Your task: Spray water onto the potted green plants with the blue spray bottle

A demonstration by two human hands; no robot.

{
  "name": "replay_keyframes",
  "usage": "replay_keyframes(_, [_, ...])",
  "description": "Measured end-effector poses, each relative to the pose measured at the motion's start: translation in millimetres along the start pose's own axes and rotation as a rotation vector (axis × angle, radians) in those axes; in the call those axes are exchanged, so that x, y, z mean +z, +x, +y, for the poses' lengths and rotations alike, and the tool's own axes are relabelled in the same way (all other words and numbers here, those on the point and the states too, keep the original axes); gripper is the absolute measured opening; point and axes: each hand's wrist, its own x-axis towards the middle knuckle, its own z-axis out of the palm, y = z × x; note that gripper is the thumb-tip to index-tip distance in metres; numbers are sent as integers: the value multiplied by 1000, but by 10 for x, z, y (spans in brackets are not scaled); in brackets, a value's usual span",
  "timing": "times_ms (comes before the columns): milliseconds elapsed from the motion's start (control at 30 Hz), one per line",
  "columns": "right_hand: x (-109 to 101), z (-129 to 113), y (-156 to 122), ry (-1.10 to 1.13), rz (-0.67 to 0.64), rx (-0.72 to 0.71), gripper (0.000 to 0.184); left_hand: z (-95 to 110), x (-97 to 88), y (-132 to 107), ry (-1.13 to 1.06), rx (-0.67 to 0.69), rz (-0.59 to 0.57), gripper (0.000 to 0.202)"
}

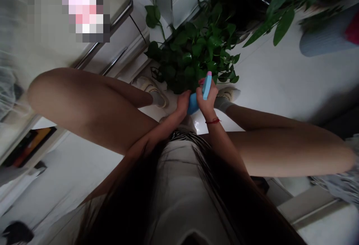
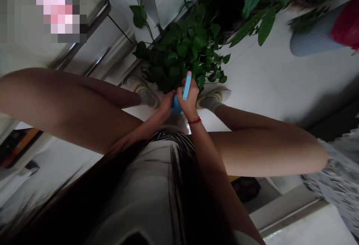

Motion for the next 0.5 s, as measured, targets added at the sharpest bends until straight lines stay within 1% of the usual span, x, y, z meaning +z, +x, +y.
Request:
replay_keyframes(33, [-15, -12, -36, 1, -2, -8, 18, 101, 16, -9, -18, 40, -2, 31])
replay_keyframes(100, [-16, -10, -124, -8, -18, -21, 18, 294, 54, -40, -78, 110, -93, 29])
replay_keyframes(133, [-4, 6, -173, -16, -29, -25, 18, 373, 73, -59, -84, 108, -132, 31])
replay_keyframes(200, [30, 63, -270, -31, -51, -24, 17, 481, 107, -94, -75, 56, -172, 34])
replay_keyframes(267, [62, 131, -352, -40, -68, -18, 15, 519, 134, -116, -64, -27, -185, 36])
replay_keyframes(367, [79, 204, -424, -47, -70, -12, 14, 506, 162, -118, -63, -131, -235, 39])
replay_keyframes(433, [70, 219, -433, -50, -60, -14, 14, 503, 173, -110, -64, -152, -268, 39])
replay_keyframes(500, [53, 213, -418, -51, -53, -24, 14, 529, 179, -106, -68, -147, -279, 34])
